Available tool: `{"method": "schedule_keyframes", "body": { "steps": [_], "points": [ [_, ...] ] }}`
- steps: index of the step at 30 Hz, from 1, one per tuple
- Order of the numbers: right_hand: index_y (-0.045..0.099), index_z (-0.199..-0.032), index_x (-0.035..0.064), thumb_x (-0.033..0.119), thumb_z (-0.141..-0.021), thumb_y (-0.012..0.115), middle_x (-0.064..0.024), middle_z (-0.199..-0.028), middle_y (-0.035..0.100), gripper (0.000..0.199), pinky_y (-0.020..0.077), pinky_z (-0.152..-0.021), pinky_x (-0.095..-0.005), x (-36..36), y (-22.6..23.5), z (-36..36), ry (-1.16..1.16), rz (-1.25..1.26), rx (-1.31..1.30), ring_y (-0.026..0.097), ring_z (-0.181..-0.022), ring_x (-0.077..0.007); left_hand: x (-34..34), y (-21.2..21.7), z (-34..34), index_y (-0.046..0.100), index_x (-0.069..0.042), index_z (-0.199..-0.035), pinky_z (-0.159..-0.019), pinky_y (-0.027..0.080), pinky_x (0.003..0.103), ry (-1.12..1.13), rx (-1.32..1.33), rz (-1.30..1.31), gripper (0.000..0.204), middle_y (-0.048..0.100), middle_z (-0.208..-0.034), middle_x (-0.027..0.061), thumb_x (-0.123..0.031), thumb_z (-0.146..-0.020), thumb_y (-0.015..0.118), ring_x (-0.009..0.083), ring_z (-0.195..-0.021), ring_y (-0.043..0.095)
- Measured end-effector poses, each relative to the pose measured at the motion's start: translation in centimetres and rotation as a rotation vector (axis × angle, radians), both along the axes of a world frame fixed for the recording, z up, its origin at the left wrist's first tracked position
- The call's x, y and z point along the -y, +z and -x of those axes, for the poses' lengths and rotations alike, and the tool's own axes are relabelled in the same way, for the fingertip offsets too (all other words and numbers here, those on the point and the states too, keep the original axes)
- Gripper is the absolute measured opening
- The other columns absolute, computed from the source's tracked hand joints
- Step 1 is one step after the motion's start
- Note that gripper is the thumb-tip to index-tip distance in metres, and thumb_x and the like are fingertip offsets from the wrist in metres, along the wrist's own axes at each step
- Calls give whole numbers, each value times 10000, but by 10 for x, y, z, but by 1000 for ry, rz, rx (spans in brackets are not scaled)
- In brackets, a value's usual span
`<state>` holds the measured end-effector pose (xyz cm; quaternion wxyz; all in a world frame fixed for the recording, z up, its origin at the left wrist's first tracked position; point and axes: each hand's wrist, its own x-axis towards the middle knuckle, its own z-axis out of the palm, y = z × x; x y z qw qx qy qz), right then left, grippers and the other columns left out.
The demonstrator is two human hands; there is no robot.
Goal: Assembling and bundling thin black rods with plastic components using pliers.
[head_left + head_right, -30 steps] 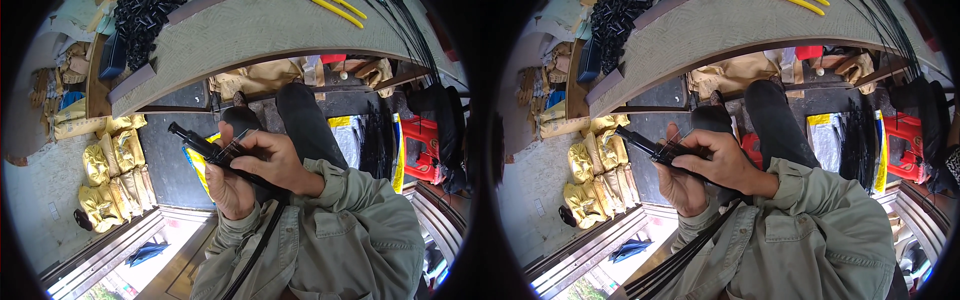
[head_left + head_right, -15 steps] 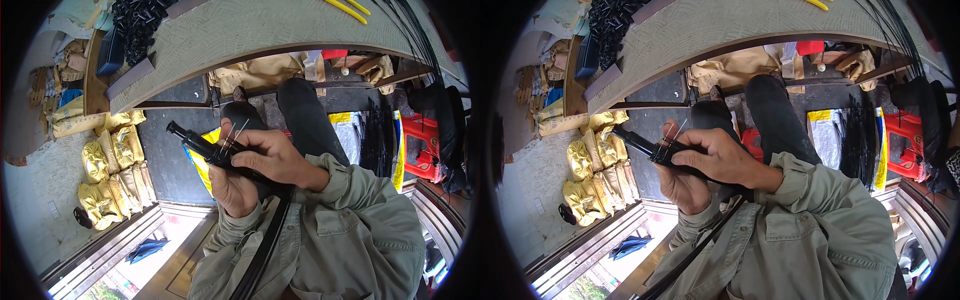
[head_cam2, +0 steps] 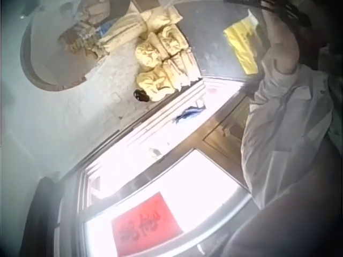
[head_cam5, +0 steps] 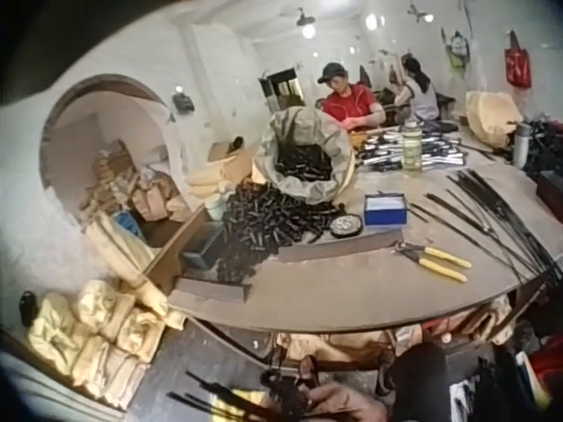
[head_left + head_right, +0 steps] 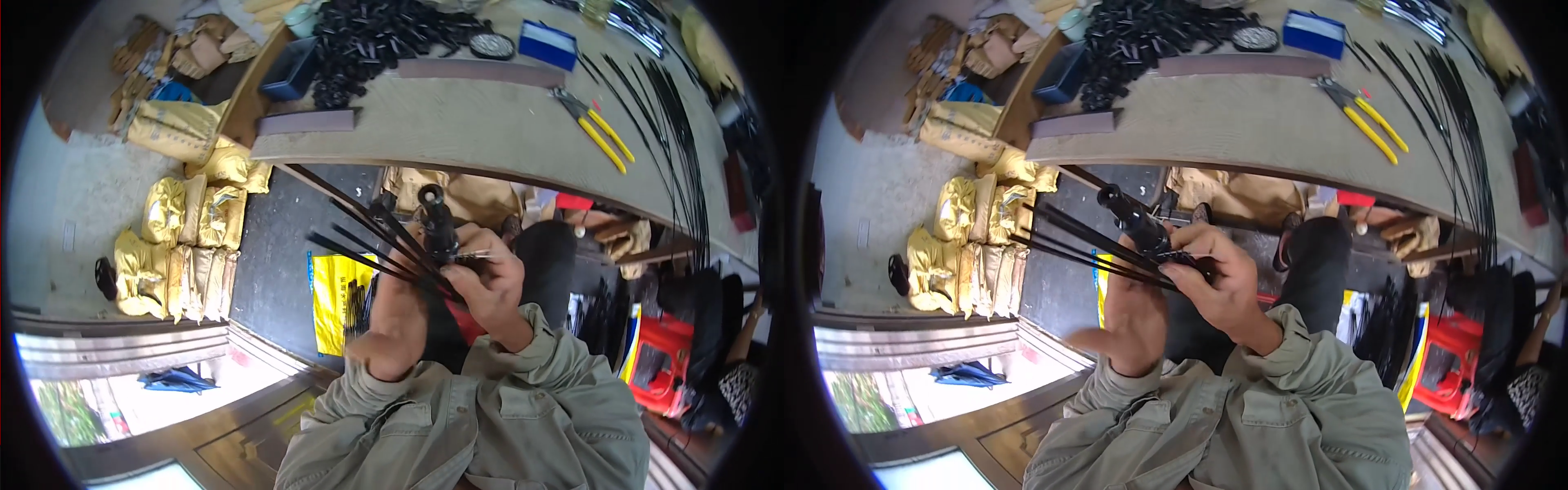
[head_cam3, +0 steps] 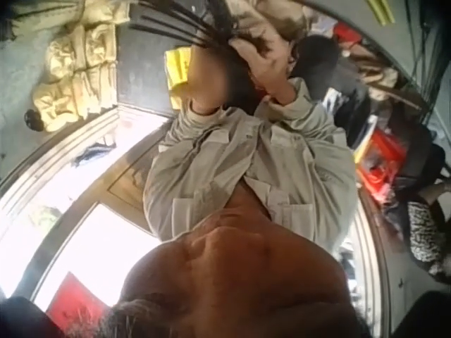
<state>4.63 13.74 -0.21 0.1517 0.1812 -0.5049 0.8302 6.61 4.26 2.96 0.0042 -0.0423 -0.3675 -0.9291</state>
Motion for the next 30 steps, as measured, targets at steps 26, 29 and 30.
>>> {"method": "schedule_keyframes", "body": {
  "steps": [26, 29, 30],
  "points": [
    [616, -817, -30, 48, -717, 696, -69, -700, 570, 150, 398, -530, -228, 42, -38, -7, -146, -330, 2, 531, -609, -107, 40, -62, -5, 493, 33, -1073, -727, 482, 274, 598, -75, 449, 261, 613, -927, 168, -150, -892, 537, 182, -791, 594],
    [612, -798, -30, 58, -726, 696, -56, -704, 570, 142, 395, -529, -222, 38, -34, -4, -52, -314, 76, 519, -613, -87, 43, -65, -5, 487, 31, -1088, -743, 477, 279, 558, -93, 443, 268, 604, -955, 166, -157, -900, 523, 181, -824, 586],
    [610, -789, -30, 63, -730, 695, -50, -706, 570, 140, 393, -529, -220, 37, -34, -3, -3, -305, 110, 513, -615, -78, 44, -65, -5, 484, 29, -1095, -751, 475, 282, 541, -104, 439, 271, 600, -969, 164, -160, -904, 516, 181, -841, 582]
  ]
}}
